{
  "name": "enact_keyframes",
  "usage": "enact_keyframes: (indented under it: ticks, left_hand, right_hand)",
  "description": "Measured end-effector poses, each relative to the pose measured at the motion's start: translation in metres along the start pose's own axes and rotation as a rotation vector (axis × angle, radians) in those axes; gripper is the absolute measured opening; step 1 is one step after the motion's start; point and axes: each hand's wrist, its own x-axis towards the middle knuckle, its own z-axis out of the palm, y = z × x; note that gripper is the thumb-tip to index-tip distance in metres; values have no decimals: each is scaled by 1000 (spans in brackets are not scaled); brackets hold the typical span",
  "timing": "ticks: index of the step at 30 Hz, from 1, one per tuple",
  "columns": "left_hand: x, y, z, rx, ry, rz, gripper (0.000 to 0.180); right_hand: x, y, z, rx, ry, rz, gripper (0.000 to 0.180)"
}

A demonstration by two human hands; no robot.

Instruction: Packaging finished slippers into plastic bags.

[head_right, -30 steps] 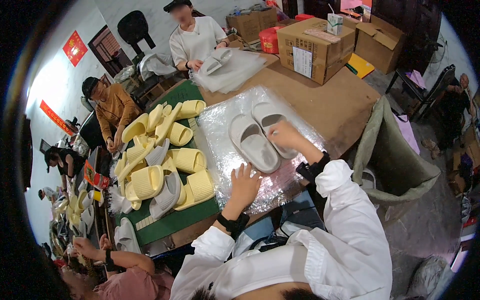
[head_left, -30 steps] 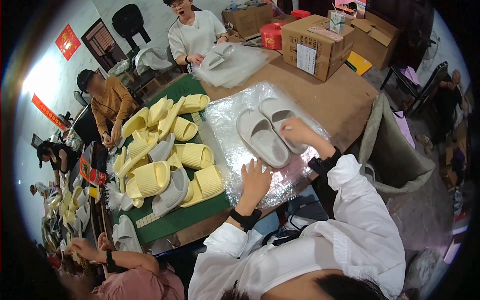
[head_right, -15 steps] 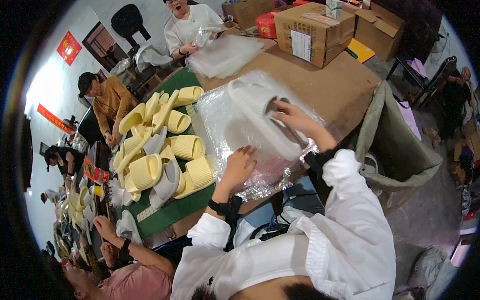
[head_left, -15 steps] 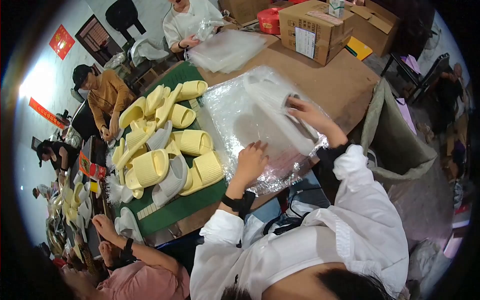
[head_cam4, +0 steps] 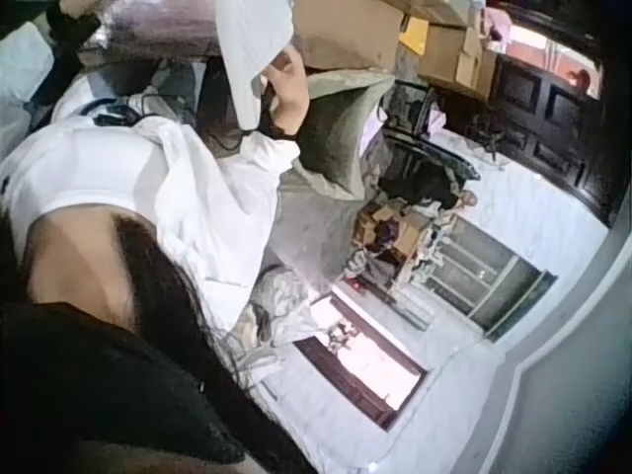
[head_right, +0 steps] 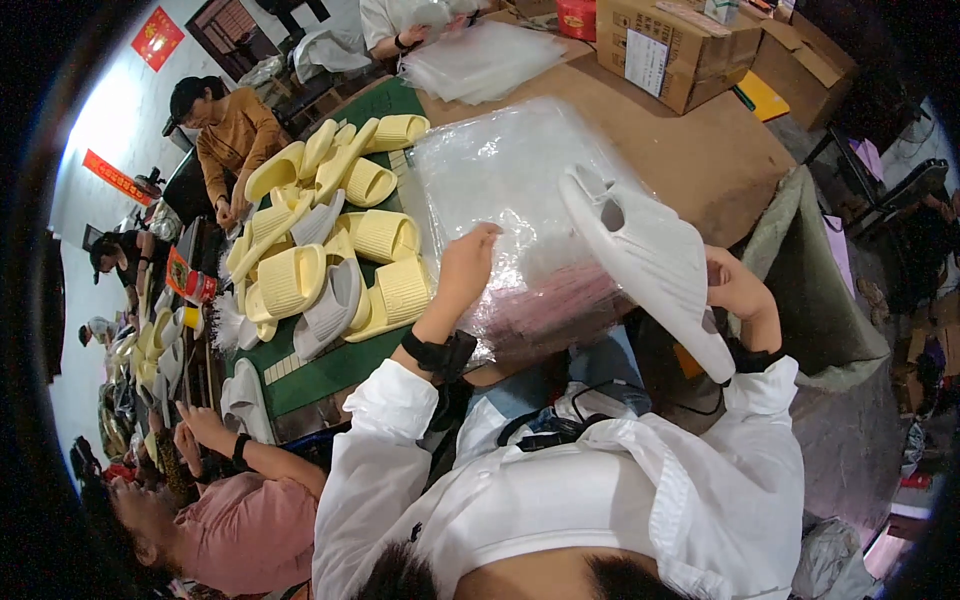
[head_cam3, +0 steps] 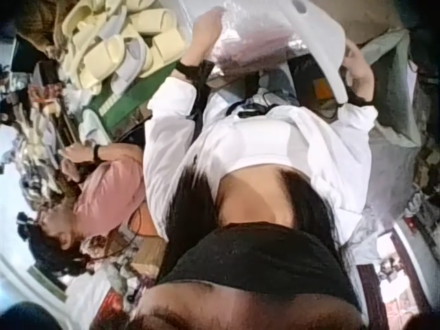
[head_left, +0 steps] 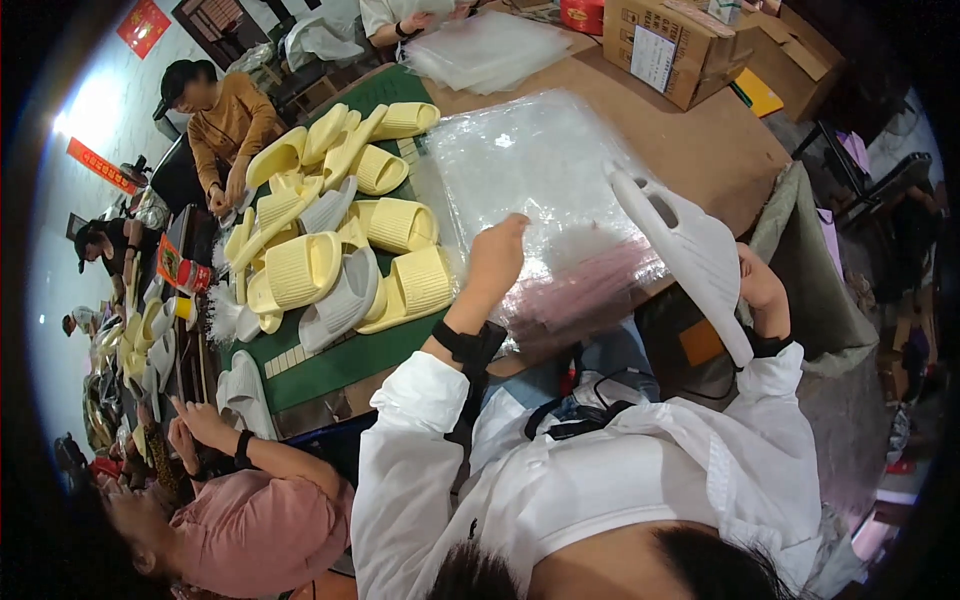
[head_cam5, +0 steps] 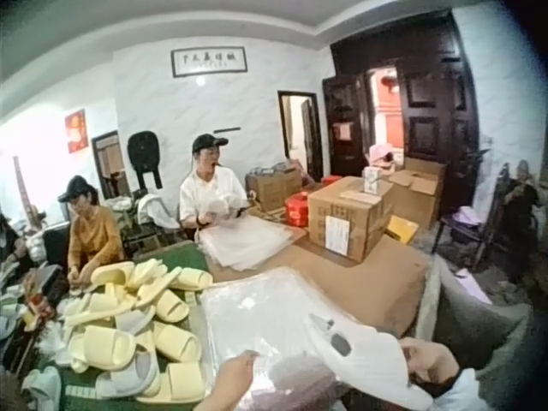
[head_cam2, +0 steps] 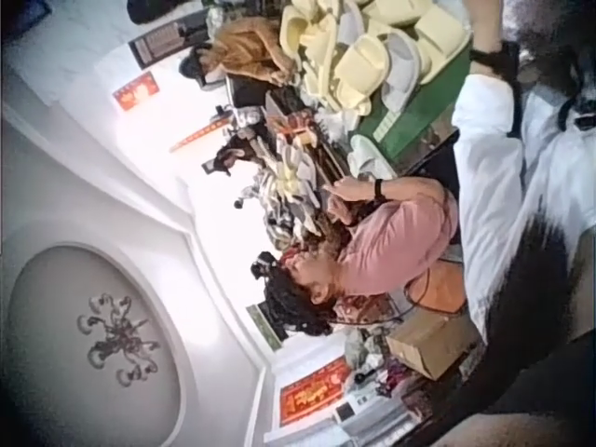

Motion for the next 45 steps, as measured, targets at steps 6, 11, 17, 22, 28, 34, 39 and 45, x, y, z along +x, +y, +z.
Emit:
enact_keyframes:
  ticks: [6,11,17,22,28,34,39,45]
  left_hand:
    - [-3,-18,6,-153,108,-111,17]
    - [-7,-21,19,-231,112,-159,16]
    - [-18,-18,11,-17,145,74,14]
    - [-13,-8,6,-153,199,135,14]
    - [-14,15,6,-28,90,52,21]
    - [-29,25,2,-65,-43,115,48]
    - [-39,16,20,-65,175,186,36]
    - [-52,14,17,3,112,129,39]
  right_hand:
    - [17,-35,44,-255,-547,-259,55]
    - [28,-48,83,-486,-560,-221,46]
    - [32,-47,108,-1003,-35,-166,27]
    - [42,-27,111,-1169,165,-359,21]
    - [55,-25,114,-1160,68,-468,23]
    - [66,-13,126,-1015,216,-517,25]
    - [75,7,132,-915,261,-531,30]
    - [84,29,142,-1071,370,-517,38]
